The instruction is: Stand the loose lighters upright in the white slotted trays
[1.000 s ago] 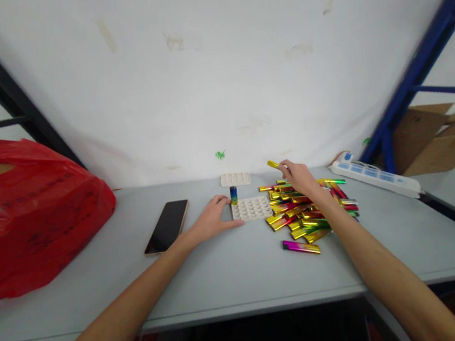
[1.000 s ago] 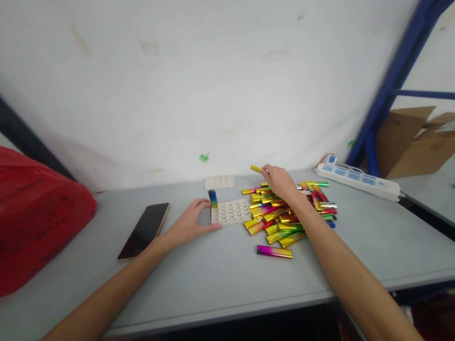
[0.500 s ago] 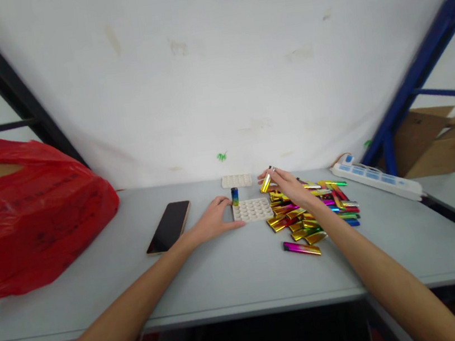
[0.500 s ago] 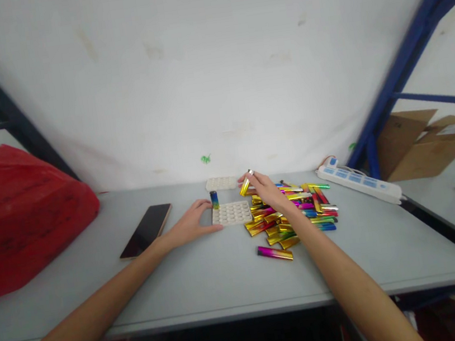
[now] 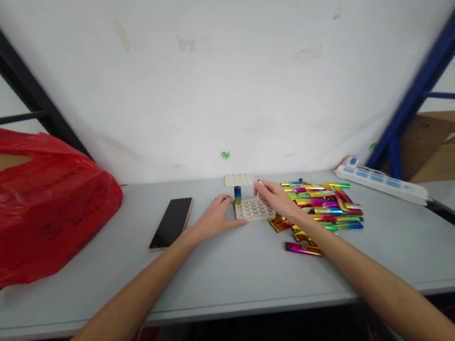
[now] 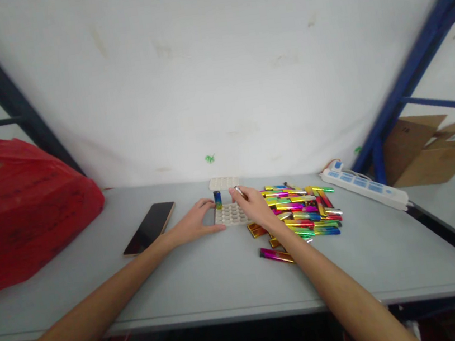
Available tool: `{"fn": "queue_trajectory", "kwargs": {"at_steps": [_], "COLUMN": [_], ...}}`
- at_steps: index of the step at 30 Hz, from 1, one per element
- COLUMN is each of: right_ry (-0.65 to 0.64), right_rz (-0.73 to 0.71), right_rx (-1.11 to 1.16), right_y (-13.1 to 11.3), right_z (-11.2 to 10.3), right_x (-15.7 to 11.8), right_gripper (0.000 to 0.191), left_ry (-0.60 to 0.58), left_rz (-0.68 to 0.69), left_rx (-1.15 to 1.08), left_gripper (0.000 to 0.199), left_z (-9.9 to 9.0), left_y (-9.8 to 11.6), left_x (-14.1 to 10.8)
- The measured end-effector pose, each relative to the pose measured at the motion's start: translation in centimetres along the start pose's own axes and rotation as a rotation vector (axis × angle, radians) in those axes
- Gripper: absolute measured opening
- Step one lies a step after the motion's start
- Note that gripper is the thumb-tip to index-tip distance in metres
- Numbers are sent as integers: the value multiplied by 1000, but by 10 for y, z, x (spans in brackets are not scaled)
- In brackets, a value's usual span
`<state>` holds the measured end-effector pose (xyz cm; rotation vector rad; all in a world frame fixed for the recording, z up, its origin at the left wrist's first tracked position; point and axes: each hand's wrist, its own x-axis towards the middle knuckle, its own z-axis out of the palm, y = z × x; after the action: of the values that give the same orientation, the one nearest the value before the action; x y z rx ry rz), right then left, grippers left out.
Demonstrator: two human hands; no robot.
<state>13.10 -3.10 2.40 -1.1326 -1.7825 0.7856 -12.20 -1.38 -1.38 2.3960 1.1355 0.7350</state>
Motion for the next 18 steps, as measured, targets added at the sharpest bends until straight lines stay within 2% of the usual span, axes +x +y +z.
{"fn": "queue_trajectory", "kwargs": {"at_steps": [3, 5, 9, 13, 18], "right_ry": [103, 106, 64, 125, 139], "right_rz": [-48, -58, -43, -35, -48], "right_rx": [-211, -275, -261, -251, -251], "right_y": [-2, -3, -2, -1, 1], "right_z": [5, 9, 15, 15, 13], "right_x": [-2, -3, -3, -2, -2], "right_gripper": [66, 67, 58, 43, 43], "left_ry": [-2, 0, 6, -5, -1], "left_rz": [-2, 8, 12, 10, 12], "left_rx": [6, 11, 18, 8, 10], "left_gripper": [70, 70, 69, 71, 69], "left_z": [1, 1, 1, 0, 1], "left_y": [-1, -1, -1, -2, -4], "left_x": [0, 0, 1, 1, 1]}}
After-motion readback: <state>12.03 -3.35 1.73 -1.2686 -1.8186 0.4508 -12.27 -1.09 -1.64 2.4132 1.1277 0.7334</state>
